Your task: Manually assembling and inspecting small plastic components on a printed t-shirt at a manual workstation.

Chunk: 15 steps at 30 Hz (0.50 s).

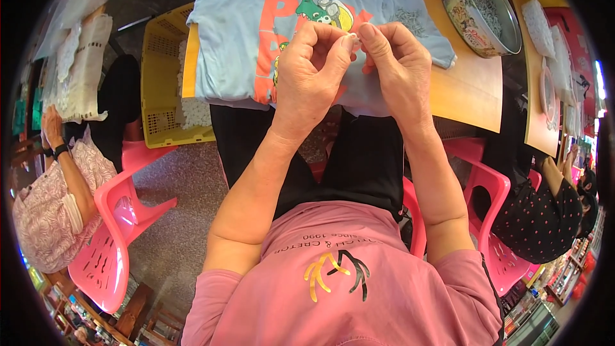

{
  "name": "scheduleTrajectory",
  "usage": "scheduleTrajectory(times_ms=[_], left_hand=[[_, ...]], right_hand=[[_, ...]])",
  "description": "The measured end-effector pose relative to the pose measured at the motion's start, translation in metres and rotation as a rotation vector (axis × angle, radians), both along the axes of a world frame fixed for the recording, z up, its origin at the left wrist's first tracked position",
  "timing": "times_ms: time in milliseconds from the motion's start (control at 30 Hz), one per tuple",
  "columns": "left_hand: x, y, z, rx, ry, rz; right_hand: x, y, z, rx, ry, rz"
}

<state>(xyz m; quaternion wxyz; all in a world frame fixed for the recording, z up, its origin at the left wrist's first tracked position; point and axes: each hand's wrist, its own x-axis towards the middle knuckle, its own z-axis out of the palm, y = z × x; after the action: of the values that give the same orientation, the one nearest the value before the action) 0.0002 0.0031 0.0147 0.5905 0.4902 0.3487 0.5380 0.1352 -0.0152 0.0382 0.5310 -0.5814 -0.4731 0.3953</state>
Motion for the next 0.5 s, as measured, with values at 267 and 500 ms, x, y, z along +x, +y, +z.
scheduleTrajectory(times_ms=[267, 500], left_hand=[[0.0013, -0.0002, 0.0002, 0.012, -0.007, 0.006], [0.0026, -0.0013, -0.0004, -0.013, -0.030, 0.033]], right_hand=[[-0.0031, 0.0015, 0.0009, -0.002, -0.035, -0.018], [-0.0052, 0.0020, -0.0028, 0.036, -0.038, -0.033]])
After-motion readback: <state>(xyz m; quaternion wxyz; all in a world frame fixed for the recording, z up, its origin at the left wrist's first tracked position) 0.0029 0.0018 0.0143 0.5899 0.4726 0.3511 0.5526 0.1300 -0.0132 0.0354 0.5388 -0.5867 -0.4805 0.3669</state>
